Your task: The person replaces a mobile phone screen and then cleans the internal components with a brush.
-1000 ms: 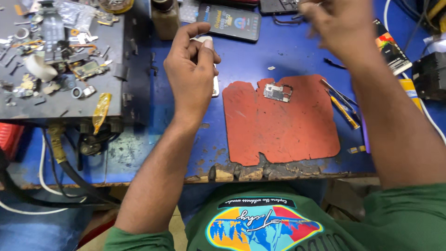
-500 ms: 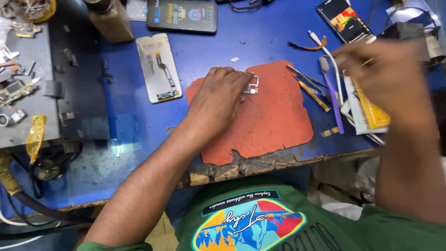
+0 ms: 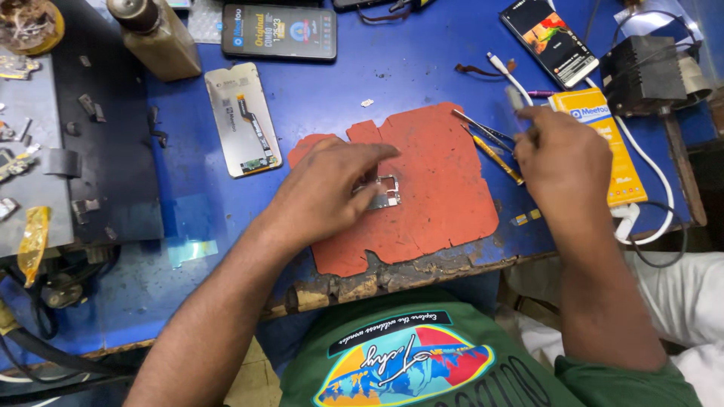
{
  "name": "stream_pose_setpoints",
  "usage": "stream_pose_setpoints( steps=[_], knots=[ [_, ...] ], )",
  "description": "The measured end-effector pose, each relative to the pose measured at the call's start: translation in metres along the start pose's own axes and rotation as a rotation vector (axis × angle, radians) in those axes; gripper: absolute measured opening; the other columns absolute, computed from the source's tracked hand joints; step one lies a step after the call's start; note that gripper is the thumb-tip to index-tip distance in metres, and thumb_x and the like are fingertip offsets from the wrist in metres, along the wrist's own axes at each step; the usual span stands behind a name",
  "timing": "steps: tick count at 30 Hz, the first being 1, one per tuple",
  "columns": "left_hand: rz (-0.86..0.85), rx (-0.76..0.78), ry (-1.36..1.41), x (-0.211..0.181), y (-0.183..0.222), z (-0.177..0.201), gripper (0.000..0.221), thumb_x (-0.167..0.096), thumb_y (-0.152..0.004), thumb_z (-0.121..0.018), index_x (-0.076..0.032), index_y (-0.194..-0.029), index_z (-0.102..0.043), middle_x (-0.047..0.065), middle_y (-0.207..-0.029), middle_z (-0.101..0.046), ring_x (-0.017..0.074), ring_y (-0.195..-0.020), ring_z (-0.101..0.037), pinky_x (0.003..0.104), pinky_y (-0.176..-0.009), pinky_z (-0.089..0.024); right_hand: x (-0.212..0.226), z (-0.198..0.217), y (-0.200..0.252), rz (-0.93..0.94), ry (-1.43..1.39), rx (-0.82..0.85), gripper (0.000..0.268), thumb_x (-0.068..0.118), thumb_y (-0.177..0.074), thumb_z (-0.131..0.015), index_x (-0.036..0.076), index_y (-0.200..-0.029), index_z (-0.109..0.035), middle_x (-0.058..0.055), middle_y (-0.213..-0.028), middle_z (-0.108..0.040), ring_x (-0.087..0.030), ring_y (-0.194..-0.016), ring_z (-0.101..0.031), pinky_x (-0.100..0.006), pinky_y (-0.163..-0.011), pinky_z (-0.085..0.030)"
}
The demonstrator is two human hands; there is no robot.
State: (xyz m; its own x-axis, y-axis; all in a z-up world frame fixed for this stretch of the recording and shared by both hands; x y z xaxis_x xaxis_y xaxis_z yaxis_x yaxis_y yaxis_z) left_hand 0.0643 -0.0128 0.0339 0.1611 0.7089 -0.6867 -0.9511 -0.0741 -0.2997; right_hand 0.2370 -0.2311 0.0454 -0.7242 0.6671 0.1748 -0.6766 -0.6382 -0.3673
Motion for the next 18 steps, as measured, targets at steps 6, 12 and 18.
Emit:
stream_pose_setpoints(
  steps=[6,12,18],
  knots=[
    [-0.035,-0.408,0.029,0.021,0.010,0.036,0.022,-0.002,-0.097,-0.068,-0.004,-0.119,-0.070,0.012,-0.098,-0.074,0.0251,-0.088,-0.074,0.037,-0.078,-0.058,0.045,0.022,-0.019,0.199,-0.580,0.033,0.023,0.006,-0.090,-0.080,0.005,-0.111,-0.071,-0.009,-0.102,-0.067,-0.025,-0.083,-0.069,-0.032,-0.076,-0.057],
    [-0.018,-0.493,0.247,0.042,-0.013,0.050,0.014,0.000,-0.099,-0.065,-0.002,-0.112,-0.070,0.010,-0.097,-0.076,0.0190,-0.084,-0.077,0.030,-0.076,-0.060,0.130,-0.019,-0.036,0.708,-0.461,0.538,0.020,0.003,-0.072,-0.080,0.008,-0.092,-0.080,-0.008,-0.086,-0.072,-0.028,-0.077,-0.070,-0.038,-0.068,-0.055],
    [-0.078,-0.117,0.091,0.030,-0.022,0.028,0.017,-0.002,-0.090,-0.068,-0.003,-0.106,-0.072,0.013,-0.096,-0.075,0.0287,-0.086,-0.076,0.036,-0.077,-0.059,0.127,-0.050,-0.041,0.567,-0.495,0.719,0.018,-0.001,-0.077,-0.071,0.008,-0.091,-0.077,-0.005,-0.084,-0.073,-0.022,-0.078,-0.074,-0.035,-0.069,-0.057]
  ],
)
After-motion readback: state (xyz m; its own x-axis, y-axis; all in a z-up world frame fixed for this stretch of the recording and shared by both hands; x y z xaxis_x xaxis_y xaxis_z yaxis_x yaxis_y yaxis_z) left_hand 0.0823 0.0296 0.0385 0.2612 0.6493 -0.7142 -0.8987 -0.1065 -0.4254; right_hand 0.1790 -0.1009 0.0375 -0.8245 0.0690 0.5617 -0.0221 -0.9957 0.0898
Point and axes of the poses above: each hand's wrist, its own y-axis away from the middle knuckle, its own z-axis out of the back of the hand, x = y × z, the point moved 6 cm from there along -y, towards the middle knuckle
